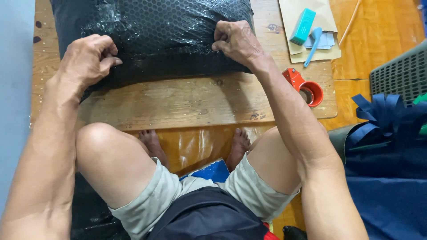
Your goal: A person is wrapping a large object in black bubble wrap and securing the edges with red adhesive tape using a dispenser.
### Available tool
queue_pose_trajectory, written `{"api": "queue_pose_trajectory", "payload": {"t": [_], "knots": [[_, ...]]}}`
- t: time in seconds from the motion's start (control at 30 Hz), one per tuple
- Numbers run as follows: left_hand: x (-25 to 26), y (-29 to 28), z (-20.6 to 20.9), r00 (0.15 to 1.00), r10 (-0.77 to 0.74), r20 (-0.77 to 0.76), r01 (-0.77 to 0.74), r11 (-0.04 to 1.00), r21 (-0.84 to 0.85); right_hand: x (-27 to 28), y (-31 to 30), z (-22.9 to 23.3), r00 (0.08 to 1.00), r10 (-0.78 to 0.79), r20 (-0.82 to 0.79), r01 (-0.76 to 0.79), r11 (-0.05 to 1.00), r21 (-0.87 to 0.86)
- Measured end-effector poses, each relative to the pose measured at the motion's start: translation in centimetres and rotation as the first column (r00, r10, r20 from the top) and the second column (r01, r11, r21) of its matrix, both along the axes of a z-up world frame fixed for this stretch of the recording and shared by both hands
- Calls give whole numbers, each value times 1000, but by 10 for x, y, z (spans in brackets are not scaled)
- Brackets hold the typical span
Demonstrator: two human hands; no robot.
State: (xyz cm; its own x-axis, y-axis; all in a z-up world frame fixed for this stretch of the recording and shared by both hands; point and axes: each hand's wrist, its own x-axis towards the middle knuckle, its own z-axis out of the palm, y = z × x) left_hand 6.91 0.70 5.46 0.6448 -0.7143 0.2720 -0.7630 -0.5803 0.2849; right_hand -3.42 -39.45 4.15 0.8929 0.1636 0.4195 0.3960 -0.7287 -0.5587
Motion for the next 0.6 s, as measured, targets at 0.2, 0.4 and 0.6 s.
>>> {"api": "queue_pose_trajectory", "payload": {"t": [0.2,0.4,0.6], "knots": [[-26,-54,11,825,103,555,-394,809,436,6,0,-6,1000,-12,12,13,1000,-24],[-70,-153,18,715,-335,614,281,941,187,4,-1,-5,1000,-19,-5,19,1000,1],[-16,-159,-17,732,-351,584,310,935,173,-1,-2,3,999,-11,-38,11,1000,16]]}}
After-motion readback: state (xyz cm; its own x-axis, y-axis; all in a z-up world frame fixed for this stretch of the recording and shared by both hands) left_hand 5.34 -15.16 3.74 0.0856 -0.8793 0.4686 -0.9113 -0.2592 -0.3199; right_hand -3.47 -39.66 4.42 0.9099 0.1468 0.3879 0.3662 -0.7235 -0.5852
